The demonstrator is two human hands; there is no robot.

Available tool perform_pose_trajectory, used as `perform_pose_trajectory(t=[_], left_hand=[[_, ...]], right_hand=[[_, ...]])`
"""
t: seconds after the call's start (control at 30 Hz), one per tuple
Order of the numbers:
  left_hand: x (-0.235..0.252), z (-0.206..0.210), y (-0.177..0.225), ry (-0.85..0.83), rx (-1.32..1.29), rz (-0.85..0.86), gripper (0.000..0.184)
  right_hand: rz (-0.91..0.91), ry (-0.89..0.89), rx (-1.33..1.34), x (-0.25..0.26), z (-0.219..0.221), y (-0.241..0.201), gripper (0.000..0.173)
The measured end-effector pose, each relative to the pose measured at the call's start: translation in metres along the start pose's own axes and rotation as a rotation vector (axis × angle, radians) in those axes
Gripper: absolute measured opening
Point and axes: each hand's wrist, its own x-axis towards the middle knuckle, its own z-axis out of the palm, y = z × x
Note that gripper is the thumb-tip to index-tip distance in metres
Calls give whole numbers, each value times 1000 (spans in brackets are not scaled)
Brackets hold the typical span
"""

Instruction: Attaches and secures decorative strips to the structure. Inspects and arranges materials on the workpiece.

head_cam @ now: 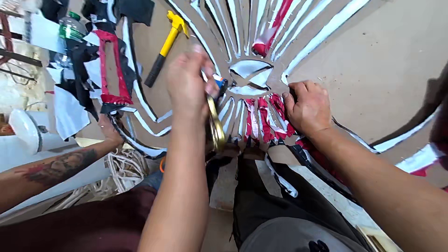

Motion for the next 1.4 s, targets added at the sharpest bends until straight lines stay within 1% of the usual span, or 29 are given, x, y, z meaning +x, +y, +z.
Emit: perform_pose_trajectory(t=[0.03,0.07,0.13,0.17,0.23,0.3,0.4,0.43,0.47,0.53,0.6,0.67,0.73,0.8,0.83,0.87,0.9,0.93,1.0,1.03,1.07,1.1,1.17,1.23,1.27,1.33,1.4], left_hand=[[-8,0,1,-62,148,-51,27],[-18,3,-8,-129,281,-138,27],[-38,19,-47,-269,467,-379,28],[-41,28,-67,-301,514,-469,28],[-37,40,-94,-290,568,-542,29],[-29,41,-103,-198,626,-490,33],[-14,31,-89,102,591,-290,39],[-8,25,-86,164,583,-245,38],[-3,21,-83,183,607,-217,35],[8,15,-72,140,731,-171,31],[25,16,-53,81,874,-87,29],[49,24,-32,-8,1004,41,31],[75,29,-21,-76,1079,227,33],[90,22,-7,-132,1149,370,44],[88,14,2,-140,1179,382,50],[78,10,8,-114,1189,343,49],[62,6,9,-63,1176,266,43],[43,2,3,1,1160,180,40],[12,-20,-21,99,1159,12,55],[-1,-32,-36,148,1161,-26,63],[-11,-43,-49,182,1158,-38,65],[-19,-51,-59,187,1156,-47,64],[-28,-58,-73,130,1170,-89,57],[-31,-58,-82,130,1173,-88,61],[-30,-59,-86,142,1174,-76,66],[-25,-63,-92,132,1194,-63,84],[-16,-65,-88,20,1230,-53,96]], right_hand=[[-7,12,2,4,-1,0,49],[-10,21,6,8,-1,-1,49],[-2,21,11,7,0,-1,48],[-1,25,11,6,0,-1,47],[-1,22,6,6,0,0,47],[-5,16,9,5,0,-1,48],[-2,19,14,7,0,1,48],[-2,24,14,7,0,2,47],[-4,27,13,6,0,2,47],[-7,24,12,5,1,2,47],[-9,23,13,6,1,2,47],[-12,35,5,6,0,5,47],[-11,31,-2,4,0,7,48],[-13,29,20,6,2,1,47],[-7,44,32,6,3,-2,45],[6,56,27,6,3,-2,43],[16,60,18,6,2,1,42],[22,51,9,5,0,6,42],[12,29,12,6,-1,8,44],[4,28,24,6,-1,7,43],[-4,29,32,6,-1,7,43],[-10,24,40,6,-2,7,43],[-21,14,55,6,-5,8,46],[-16,-2,78,6,-6,7,51],[-16,-8,95,6,-6,5,53],[-10,0,131,4,-5,1,56],[12,10,145,4,-6,-1,54]])
